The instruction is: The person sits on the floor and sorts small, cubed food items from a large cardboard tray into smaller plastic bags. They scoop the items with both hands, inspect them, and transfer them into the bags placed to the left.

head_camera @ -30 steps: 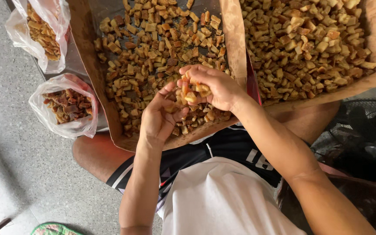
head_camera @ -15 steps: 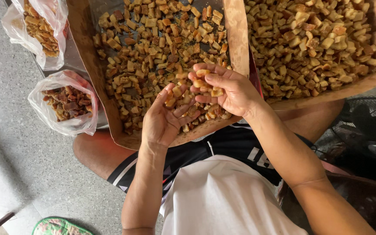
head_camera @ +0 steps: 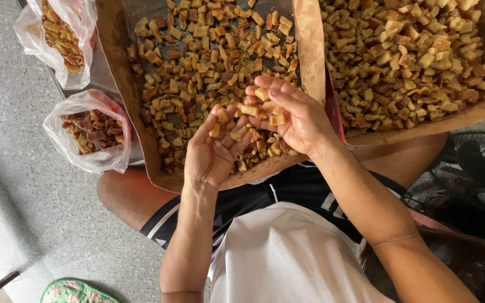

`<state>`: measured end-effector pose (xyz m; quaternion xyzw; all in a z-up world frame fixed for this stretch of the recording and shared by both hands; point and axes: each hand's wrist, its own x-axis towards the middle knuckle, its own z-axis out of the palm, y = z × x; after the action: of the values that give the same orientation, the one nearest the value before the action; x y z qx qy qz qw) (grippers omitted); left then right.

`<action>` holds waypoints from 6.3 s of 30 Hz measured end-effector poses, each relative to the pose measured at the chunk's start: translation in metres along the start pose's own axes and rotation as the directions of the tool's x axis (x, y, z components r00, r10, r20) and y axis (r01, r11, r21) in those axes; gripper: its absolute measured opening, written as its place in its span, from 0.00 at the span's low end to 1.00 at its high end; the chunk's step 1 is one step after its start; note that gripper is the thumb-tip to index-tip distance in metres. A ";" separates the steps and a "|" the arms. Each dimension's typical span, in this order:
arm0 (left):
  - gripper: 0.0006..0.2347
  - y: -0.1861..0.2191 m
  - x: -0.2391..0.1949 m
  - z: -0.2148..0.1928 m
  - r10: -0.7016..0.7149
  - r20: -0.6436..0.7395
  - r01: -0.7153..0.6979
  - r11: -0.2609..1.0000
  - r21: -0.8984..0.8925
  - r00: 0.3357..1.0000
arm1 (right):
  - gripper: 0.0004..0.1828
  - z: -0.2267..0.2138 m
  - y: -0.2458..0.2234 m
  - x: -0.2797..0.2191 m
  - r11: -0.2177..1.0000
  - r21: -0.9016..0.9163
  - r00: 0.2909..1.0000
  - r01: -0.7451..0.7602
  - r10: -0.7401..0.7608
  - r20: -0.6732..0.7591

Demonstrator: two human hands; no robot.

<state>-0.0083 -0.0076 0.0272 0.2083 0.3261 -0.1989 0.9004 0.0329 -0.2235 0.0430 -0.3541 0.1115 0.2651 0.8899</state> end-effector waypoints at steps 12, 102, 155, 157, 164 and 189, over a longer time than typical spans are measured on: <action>0.22 0.003 -0.017 0.004 0.026 0.153 -0.024 1.000 -0.019 0.988 | 0.29 -0.007 -0.004 -0.006 0.979 0.155 0.990 -0.131 0.122 0.066; 0.27 -0.033 -0.021 -0.025 0.476 0.303 -0.118 -0.379 0.918 0.826 | 0.32 -0.022 0.054 0.030 -0.461 -0.870 0.978 0.173 -0.028 0.209; 0.20 -0.006 -0.020 -0.010 0.003 0.098 0.004 0.997 -0.072 0.995 | 0.24 -0.001 0.008 -0.012 0.985 0.155 0.988 -0.078 0.056 0.146; 0.20 -0.008 -0.021 -0.010 0.018 0.129 -0.009 0.998 -0.064 0.991 | 0.24 -0.001 0.008 -0.014 0.985 0.153 0.988 -0.079 0.057 0.143; 0.21 -0.008 -0.028 0.001 -0.002 0.056 0.004 0.999 -0.049 0.998 | 0.24 0.005 0.009 -0.016 0.963 0.246 0.983 -0.110 0.068 0.170; 0.10 -0.058 -0.039 0.018 0.733 0.424 -0.806 0.283 0.519 0.531 | 0.16 0.006 0.096 0.000 0.827 0.517 0.975 -0.221 0.187 0.117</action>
<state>-0.0559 -0.0559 0.0518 0.6336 0.0436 0.1479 0.7581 -0.0200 -0.1612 -0.0069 -0.0743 0.1896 0.3286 0.9222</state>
